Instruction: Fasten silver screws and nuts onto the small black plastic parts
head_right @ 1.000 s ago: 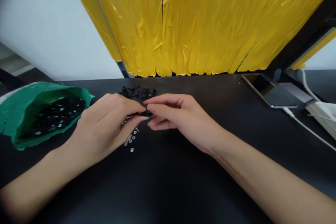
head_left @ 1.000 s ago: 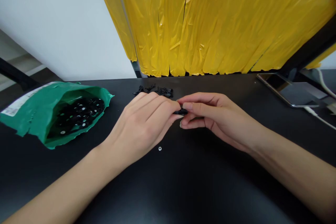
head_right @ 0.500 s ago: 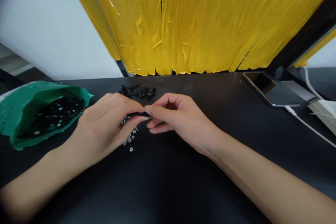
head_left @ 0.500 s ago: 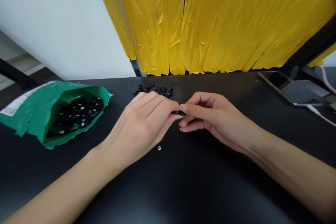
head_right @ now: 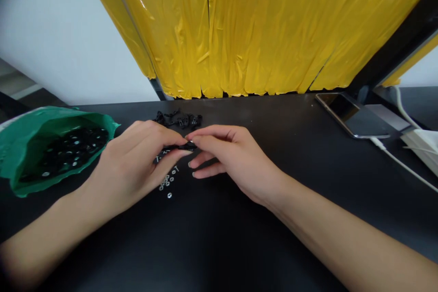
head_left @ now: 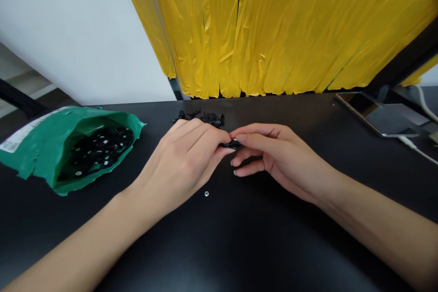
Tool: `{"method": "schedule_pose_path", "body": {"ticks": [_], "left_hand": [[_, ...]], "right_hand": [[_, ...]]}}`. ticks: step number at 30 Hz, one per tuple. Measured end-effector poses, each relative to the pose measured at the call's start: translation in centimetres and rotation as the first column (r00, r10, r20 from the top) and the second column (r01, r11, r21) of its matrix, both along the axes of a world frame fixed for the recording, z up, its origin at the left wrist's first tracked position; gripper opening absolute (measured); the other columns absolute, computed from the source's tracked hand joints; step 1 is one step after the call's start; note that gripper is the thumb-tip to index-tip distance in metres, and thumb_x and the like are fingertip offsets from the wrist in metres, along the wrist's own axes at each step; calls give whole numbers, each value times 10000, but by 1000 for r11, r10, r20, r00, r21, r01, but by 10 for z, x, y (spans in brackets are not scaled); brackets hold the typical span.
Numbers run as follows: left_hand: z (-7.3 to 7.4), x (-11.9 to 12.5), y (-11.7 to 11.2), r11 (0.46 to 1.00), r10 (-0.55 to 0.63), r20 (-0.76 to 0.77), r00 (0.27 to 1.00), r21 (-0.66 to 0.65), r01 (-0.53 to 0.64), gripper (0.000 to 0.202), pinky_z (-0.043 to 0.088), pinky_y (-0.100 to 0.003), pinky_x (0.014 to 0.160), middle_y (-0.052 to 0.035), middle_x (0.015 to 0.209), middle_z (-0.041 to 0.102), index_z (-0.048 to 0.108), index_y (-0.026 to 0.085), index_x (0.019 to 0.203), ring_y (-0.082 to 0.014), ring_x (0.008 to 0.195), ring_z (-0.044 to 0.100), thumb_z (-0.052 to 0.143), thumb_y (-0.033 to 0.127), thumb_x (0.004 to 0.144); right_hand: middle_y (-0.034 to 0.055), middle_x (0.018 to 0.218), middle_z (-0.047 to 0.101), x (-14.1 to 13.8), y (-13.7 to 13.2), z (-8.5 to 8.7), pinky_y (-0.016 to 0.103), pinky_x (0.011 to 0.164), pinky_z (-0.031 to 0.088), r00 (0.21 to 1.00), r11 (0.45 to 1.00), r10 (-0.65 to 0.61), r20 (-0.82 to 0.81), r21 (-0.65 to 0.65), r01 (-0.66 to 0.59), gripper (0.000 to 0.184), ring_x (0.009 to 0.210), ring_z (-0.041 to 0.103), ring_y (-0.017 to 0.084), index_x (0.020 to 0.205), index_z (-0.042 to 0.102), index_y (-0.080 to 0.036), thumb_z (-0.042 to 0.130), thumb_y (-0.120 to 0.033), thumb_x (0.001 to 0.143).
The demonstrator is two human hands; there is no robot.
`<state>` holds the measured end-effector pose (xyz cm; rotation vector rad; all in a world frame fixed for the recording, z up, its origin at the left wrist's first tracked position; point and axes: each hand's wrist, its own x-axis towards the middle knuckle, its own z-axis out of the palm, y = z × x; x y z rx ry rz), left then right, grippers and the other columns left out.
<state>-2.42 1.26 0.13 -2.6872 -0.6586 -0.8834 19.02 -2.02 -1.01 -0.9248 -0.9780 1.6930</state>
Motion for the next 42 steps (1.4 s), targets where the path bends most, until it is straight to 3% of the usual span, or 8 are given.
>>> {"method": "schedule_pose_path", "body": {"ticks": [6,11,17,22,26,33,38,42], "left_hand": [[-1,-1,-1,1000,-9,-11,1000,-2,9,86,503,-403,713,-47,876,690,633,148,1016,-231,804,647,644,232,1026],[-2,-1,0,1000,-4,-6,1000,-2,4,82,507,-407,740,-51,919,712,638,148,1039,-233,828,656,663,223,1015],[-3,2,0,1000,-2,-20,1000,-10,1,75,501,-398,724,-43,875,690,629,162,1015,-228,796,639,642,235,1026],[-4,1,3,1000,-7,-6,1000,-16,7,74,502,-392,775,-53,945,720,632,154,1053,-225,848,660,668,202,1011],[-3,0,2,1000,2,-13,1000,-11,-2,89,486,-393,759,-54,917,711,645,142,1046,-228,833,646,677,213,1004],[-5,1,-2,1000,-22,10,1000,5,22,98,485,-381,743,-56,886,689,642,136,1021,-218,813,623,715,169,964],[-3,-1,3,996,-70,21,997,-48,71,151,519,-356,819,-70,951,729,660,121,1096,-202,875,662,721,154,962],[1,-1,2,975,24,180,983,-223,17,118,536,-255,788,-33,966,763,693,145,1076,-132,849,702,731,164,966]], "right_hand": [[3,790,728,-3,-2,1,283,667,694,999,999,-30,30,-24,31,243,731,738,146,829,751,-184,920,-357,807],[15,820,756,-6,-2,0,278,659,696,1000,999,-11,-18,-43,10,126,714,746,141,987,796,-203,806,-309,919],[5,751,738,-7,-4,-1,245,636,682,998,995,-62,-1,-73,62,252,690,745,134,795,714,-176,900,-341,838],[8,818,755,-4,-1,-1,288,645,702,998,998,-44,-37,-55,41,134,693,754,145,957,789,-197,825,-317,908],[24,811,757,-5,-3,1,248,655,696,999,999,-29,14,-36,29,105,712,740,121,916,799,-156,777,-254,947],[10,701,726,-15,-6,2,243,630,695,982,979,-184,35,-81,186,205,656,734,123,824,736,-147,874,-291,868],[12,768,735,-12,-4,0,302,644,710,984,985,-161,-71,-73,156,158,671,751,148,976,793,-177,818,-316,906],[53,878,757,-7,-2,-1,327,687,720,993,999,-47,-109,20,50,179,747,741,148,1069,828,-158,752,-235,927]]}}
